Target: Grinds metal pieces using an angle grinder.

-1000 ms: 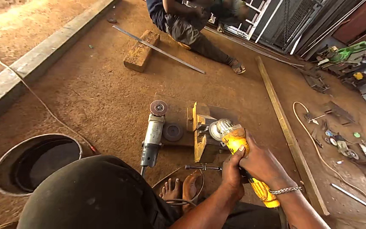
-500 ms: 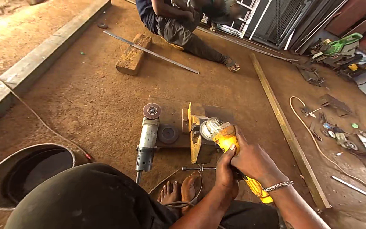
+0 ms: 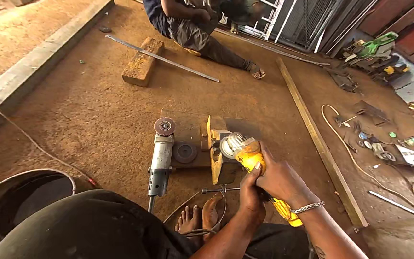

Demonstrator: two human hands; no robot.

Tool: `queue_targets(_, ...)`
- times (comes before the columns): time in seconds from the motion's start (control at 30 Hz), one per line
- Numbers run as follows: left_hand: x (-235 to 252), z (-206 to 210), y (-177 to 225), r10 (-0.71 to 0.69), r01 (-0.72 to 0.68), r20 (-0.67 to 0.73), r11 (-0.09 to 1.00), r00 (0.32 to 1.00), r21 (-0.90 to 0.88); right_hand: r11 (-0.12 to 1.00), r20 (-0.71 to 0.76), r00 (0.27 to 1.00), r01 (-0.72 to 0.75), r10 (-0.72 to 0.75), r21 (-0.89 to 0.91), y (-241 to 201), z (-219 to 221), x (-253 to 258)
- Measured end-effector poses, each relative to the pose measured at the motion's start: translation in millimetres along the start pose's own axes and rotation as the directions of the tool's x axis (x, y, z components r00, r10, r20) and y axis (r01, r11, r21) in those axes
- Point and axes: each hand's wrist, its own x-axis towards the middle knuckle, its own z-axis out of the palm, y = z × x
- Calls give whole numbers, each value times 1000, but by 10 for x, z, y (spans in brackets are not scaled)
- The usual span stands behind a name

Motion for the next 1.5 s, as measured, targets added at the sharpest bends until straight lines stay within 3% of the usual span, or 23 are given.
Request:
queue_targets(0.2, 8, -90, 61, -25, 24, 19, 999, 1000, 32, 999, -7, 1000, 31, -30, 45, 12, 62, 28)
queue_targets(0.53, 30, 57, -34, -399, 389, 133, 916, 907, 99, 977, 39, 979, -201, 198, 76, 357, 41, -81)
queue_targets(0.63, -96, 29, -199, -437, 428, 170, 899, 883, 91, 964, 17, 968, -249, 248, 89, 458, 120, -277)
queue_targets(0.77, -122, 19, -183, -389, 363, 148, 915, 909, 177, 960, -76, 965, -237, 250, 148, 464, 183, -415)
queue_targets(0.87, -95, -12, -17, -322, 297, 122, 937, 939, 182, 976, -62, 979, -184, 192, 115, 280, 122, -320)
queue_targets(1.0, -48, -21, 175, -206, 200, 43, 973, 978, 114, 992, -39, 993, -110, 112, 57, -14, 58, -137)
queue_targets(1.13, -42, -79, 190, -100, 98, 110, 995, 989, 24, 999, -50, 998, -42, 40, -24, -181, 3, -130)
queue_targets(1.33, 5, 6, 82, -233, 246, 220, 969, 947, -33, 979, -60, 981, -189, 185, -71, -131, -64, -176)
queue_targets(1.5, 15, -28, 73, -26, 35, 129, 997, 991, -65, 995, -50, 996, -78, 75, -58, -173, -15, -116)
